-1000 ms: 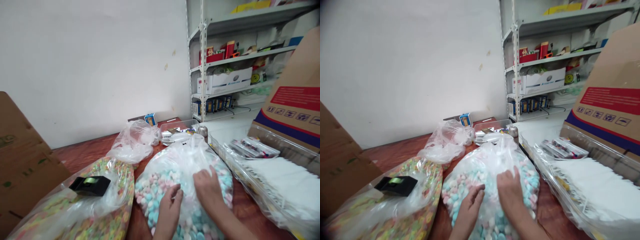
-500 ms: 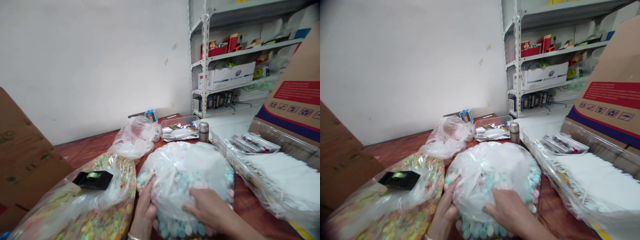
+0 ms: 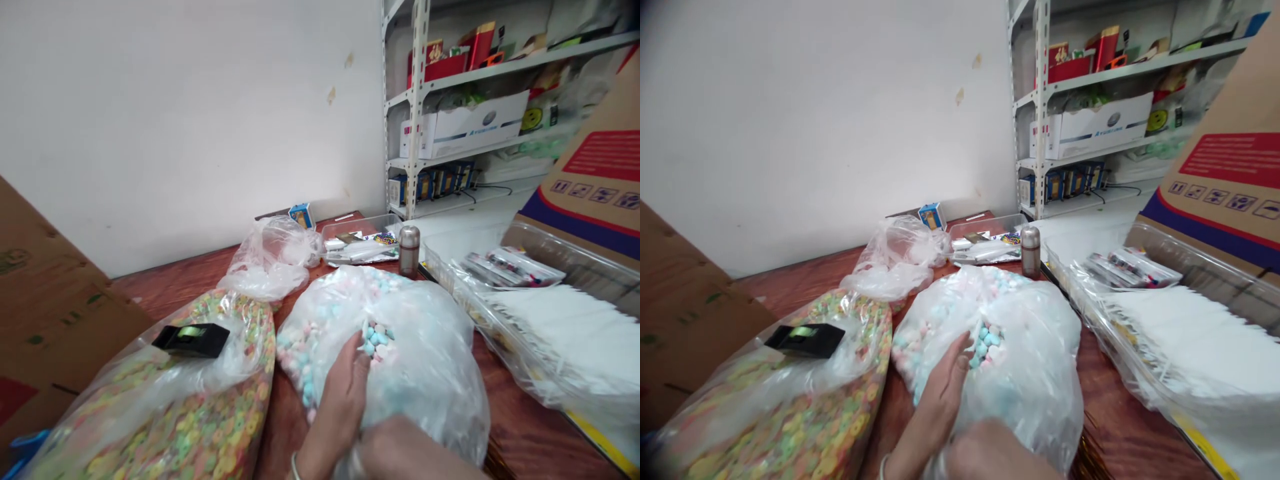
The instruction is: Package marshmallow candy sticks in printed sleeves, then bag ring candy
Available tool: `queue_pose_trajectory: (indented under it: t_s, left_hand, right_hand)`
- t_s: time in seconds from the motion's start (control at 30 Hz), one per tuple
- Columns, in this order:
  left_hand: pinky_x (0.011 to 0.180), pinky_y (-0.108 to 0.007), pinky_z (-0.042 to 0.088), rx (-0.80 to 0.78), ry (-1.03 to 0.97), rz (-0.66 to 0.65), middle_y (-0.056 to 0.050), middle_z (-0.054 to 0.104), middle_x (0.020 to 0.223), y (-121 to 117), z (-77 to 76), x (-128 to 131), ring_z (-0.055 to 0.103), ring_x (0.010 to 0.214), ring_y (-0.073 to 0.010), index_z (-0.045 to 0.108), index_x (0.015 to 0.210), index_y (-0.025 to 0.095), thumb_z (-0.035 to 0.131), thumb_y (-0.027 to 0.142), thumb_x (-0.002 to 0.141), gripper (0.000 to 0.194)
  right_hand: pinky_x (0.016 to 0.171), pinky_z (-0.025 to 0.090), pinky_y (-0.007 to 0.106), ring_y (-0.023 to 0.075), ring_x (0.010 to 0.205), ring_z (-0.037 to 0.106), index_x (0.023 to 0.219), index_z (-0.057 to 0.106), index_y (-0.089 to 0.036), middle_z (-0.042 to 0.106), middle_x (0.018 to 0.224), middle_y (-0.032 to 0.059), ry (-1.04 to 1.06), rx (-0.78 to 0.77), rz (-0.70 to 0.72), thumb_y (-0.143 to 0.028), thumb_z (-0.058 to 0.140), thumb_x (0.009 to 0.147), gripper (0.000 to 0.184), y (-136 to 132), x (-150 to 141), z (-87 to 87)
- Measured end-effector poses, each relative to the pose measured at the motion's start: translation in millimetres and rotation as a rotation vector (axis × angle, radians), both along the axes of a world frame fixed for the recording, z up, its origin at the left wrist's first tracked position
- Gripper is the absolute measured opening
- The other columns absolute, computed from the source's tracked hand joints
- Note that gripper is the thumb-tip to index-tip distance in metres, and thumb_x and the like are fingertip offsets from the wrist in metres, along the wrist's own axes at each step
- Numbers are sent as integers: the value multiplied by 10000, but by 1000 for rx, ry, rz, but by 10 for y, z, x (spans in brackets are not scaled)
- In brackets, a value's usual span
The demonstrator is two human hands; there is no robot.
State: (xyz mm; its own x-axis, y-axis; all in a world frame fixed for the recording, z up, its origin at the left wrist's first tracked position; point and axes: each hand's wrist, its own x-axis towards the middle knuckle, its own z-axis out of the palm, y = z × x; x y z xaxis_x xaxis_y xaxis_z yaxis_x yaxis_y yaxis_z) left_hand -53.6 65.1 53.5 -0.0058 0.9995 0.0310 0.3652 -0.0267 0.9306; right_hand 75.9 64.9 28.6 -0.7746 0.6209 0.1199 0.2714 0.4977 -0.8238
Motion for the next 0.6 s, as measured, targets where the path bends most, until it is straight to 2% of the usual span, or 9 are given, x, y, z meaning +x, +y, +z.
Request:
queue_pose_trajectory:
  t_s: [0.07, 0.1, 0.17, 0.27, 0.33, 0.4, 0.47, 0.53, 0.6]
  left_hand:
    - [1054, -393, 380, -16, 124, -38, -101, 599, 1345, -11, -25, -91, 570, 1185, -243, 508, 1378, 212, 339, 439, 980, 488]
    - [1025, -399, 391, -11, 227, -97, -93, 643, 1280, -25, -38, -149, 601, 1121, -242, 554, 1334, 230, 313, 425, 988, 464]
    - [959, -431, 399, 15, 499, -214, -78, 719, 1089, -79, -59, -268, 640, 962, -249, 677, 1149, 264, 315, 408, 991, 421]
    - [942, -516, 347, 56, 898, -224, -83, 708, 786, -196, -101, -443, 618, 824, -267, 733, 744, 239, 408, 486, 951, 458]
    - [970, -563, 304, 81, 1041, -197, -86, 676, 725, -269, -158, -548, 596, 835, -270, 710, 639, 223, 456, 530, 921, 488]
    - [996, -586, 278, 92, 1122, -181, -84, 673, 749, -321, -232, -616, 579, 871, -274, 709, 637, 219, 500, 521, 904, 454]
    - [1014, -606, 266, 94, 1176, -174, -78, 676, 793, -353, -299, -624, 570, 909, -287, 708, 675, 215, 546, 469, 894, 372]
    - [1038, -613, 256, 129, 1198, -165, -73, 679, 882, -371, -343, -578, 565, 970, -297, 702, 784, 206, 563, 366, 902, 243]
    - [1056, -551, 293, 201, 1157, -221, -74, 670, 1029, -386, -366, -506, 553, 1049, -278, 672, 938, 196, 510, 241, 931, 168]
  right_hand:
    - [750, 448, 314, 204, 791, 627, 835, 673, -215, 703, 844, 23, -31, 64, -115, -306, 525, 928, 198, 92, 68, 132]
    - [814, 445, 340, 224, 880, 627, 887, 663, -205, 702, 929, 48, -72, 143, -220, -318, 532, 933, 179, 149, 109, 166]
    - [904, 424, 403, 273, 1004, 615, 978, 651, -184, 696, 1036, 98, -192, 250, -327, -359, 590, 908, 197, 226, 195, 146]
    - [864, 444, 422, 306, 933, 663, 969, 673, -171, 731, 960, 117, -469, 239, -271, -346, 600, 898, 203, 135, 314, -46]
    - [758, 462, 365, 289, 828, 690, 886, 691, -187, 745, 875, 95, -575, 213, -167, -315, 569, 905, 178, -35, 384, -190]
    - [673, 449, 317, 274, 795, 696, 860, 697, -198, 747, 884, 82, -571, 214, -70, -297, 584, 884, 152, -201, 435, -285]
    - [655, 441, 310, 269, 799, 693, 875, 698, -199, 738, 905, 80, -536, 206, -45, -304, 602, 876, 142, -293, 450, -314]
    - [674, 444, 323, 265, 807, 676, 887, 683, -194, 710, 909, 84, -492, 207, -126, -325, 570, 912, 175, -281, 420, -287]
    - [725, 447, 333, 250, 849, 644, 928, 656, -196, 672, 936, 80, -398, 259, -214, -288, 491, 962, 193, -183, 345, -236]
